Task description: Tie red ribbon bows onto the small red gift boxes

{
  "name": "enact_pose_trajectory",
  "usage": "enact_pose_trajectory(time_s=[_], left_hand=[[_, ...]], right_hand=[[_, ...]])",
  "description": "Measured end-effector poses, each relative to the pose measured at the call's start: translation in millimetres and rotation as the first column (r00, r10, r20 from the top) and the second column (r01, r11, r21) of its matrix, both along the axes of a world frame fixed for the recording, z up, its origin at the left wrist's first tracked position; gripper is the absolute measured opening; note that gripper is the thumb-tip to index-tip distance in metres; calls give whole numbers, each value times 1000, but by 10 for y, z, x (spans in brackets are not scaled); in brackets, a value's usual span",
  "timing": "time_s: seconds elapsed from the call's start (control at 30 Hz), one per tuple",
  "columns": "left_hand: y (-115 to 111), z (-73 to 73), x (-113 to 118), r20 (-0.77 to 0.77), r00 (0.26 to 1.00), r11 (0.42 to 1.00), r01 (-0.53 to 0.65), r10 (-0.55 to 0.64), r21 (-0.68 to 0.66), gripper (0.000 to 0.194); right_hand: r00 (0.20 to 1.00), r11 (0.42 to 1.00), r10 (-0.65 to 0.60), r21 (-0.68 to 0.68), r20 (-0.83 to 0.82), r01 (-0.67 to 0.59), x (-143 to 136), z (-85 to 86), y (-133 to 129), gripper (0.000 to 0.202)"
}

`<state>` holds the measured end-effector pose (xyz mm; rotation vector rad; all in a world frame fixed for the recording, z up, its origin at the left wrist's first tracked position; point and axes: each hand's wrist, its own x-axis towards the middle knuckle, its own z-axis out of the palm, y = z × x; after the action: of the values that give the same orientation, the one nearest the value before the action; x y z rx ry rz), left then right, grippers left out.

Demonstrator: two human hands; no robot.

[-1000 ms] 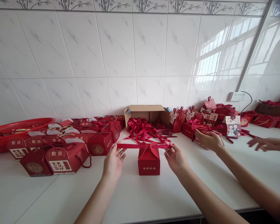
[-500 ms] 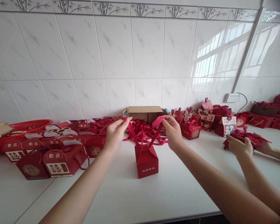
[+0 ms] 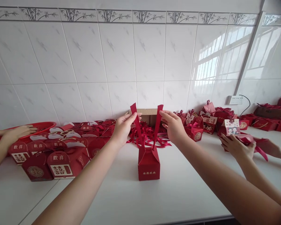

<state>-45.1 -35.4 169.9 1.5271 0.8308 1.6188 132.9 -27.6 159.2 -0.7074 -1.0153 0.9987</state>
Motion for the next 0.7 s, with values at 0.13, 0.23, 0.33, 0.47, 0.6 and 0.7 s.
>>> enact_pose_trajectory(time_s=[0.13, 0.23, 0.33, 0.47, 0.6, 0.7], left_hand=[[18, 4, 22, -21, 999, 999, -27, 26, -20, 42], [46, -16, 16, -76, 996, 999, -54, 54, 9, 42], [67, -27, 11, -119, 989, 996, -77, 82, 48, 42], [67, -9, 33, -134, 987, 995, -80, 89, 65, 40], [52, 14, 68, -122, 989, 995, -74, 82, 69, 42], [47, 18, 81, -123, 989, 994, -77, 87, 82, 46]], right_hand=[[1000, 997, 17, -72, -18, -19, 13, 6, 16, 23], [999, 995, 15, -95, -44, -19, 20, 18, 27, 24], [999, 995, 21, -97, -50, -26, 23, 36, 26, 25], [998, 996, 22, -90, -61, -28, 17, 41, 16, 26], [997, 996, 15, -83, -70, -21, -1, 32, 9, 30], [998, 996, -1, -86, -59, -4, -12, 32, 7, 32]])
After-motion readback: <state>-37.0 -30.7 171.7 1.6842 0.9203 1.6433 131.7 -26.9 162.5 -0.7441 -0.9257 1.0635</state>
